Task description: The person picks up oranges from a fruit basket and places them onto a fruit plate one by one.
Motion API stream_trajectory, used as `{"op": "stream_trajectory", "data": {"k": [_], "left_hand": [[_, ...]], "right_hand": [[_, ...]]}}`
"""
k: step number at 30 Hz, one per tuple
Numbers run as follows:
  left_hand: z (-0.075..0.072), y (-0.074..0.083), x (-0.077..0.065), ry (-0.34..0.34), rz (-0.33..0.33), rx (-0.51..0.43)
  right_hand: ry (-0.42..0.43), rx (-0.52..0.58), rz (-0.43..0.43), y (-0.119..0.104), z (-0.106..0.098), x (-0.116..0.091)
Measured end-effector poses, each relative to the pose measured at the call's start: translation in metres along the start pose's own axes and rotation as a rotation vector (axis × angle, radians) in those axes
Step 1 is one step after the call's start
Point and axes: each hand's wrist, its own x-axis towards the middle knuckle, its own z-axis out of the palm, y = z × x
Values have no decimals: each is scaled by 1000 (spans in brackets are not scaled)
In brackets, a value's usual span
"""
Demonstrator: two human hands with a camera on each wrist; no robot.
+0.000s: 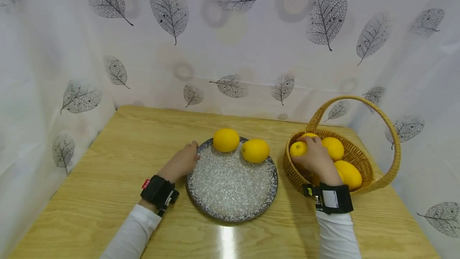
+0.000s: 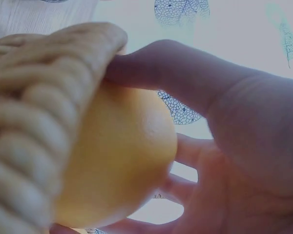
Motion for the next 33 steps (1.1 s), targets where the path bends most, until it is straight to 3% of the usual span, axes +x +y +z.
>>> {"op": "stream_trajectory", "data": {"k": [18,33], "left_hand": [[-1,2,-1,-5,-9,-5],[-3,4,-4,3,5,3]], "right_hand": [[120,23,-30,-7,-1,0],[117,1,-5,-11,-2,0]]}}
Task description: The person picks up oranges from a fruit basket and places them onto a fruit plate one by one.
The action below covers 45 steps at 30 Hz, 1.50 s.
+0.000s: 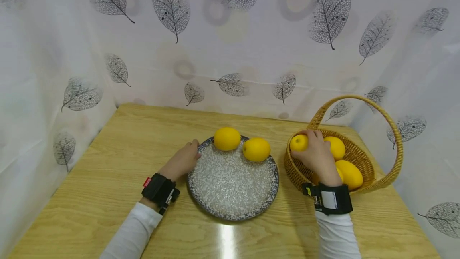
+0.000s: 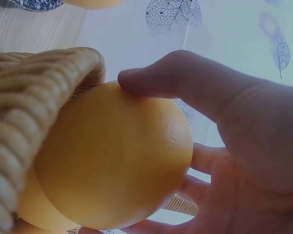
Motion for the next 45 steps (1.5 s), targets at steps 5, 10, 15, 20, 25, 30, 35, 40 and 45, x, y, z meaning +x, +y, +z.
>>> {"op": "stream_trajectory", "data": {"k": [5,10,15,20,25,30,35,40,45], "left_hand": [[0,1,-1,-5,-3,-17],[1,0,0,-5,-7,-20],[2,-2,0,-4,-9,-21],[2,-2,1,-4,-8,-23],[1,-1,0,-11,-10,-32],[0,-1,0,-15,-14,-39],[-2,1,0,-17,-13,-36],[-2,2,0,-19,-14,-37],[-2,1,0,-18,-13,-38]], "right_hand": [[22,-5,1,-2,-1,-1],[59,-4,-8,-4,-1,-2],[81,-9,-19,-9,-2,-5],[99,-17,-23,-13,-3,-7],[137,-22,-39,-17,-3,-10],[155,1,-66,-19,-3,-10],[168,5,-81,-22,-3,-12],[189,14,-95,-24,-3,-13],[216,18,-126,-29,-2,-14]]}}
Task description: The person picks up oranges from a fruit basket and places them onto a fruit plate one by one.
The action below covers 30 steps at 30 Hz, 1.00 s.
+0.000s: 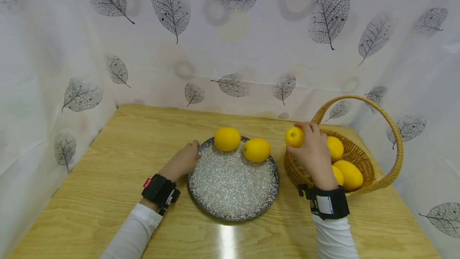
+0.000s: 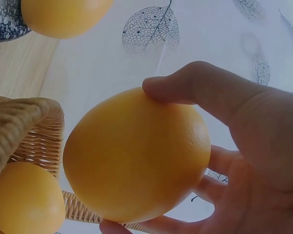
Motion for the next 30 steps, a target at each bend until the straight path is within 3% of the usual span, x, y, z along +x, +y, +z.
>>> {"op": "stream_trajectory", "data": {"k": [10,30], "left_hand": [[-1,-2,0,4,-3,18],[-1,2,1,-3,-14,33]], "right_hand": [[6,13,-41,-16,3,-1],[37,43,-147,-56,35,1]]}}
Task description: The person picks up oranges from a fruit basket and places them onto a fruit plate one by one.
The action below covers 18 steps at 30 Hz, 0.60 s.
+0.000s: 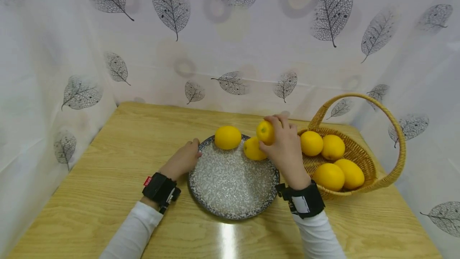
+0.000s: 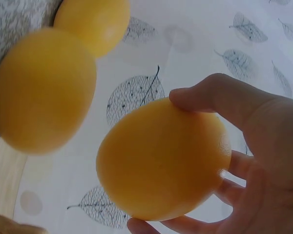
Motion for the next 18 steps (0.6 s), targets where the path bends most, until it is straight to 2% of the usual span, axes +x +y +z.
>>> {"op": "stream_trajectory", "data": {"k": [6,13,18], "left_hand": [[4,1,4,-7,20,2],[2,-3,3,8,6,12],[0,-5,-1,12,70,37]], "right_hand": [[-22,10,-33,-11,14,-4],[-45,2,-149,-37,37,-5],[-83,12,-211,-57,51,-5]]}}
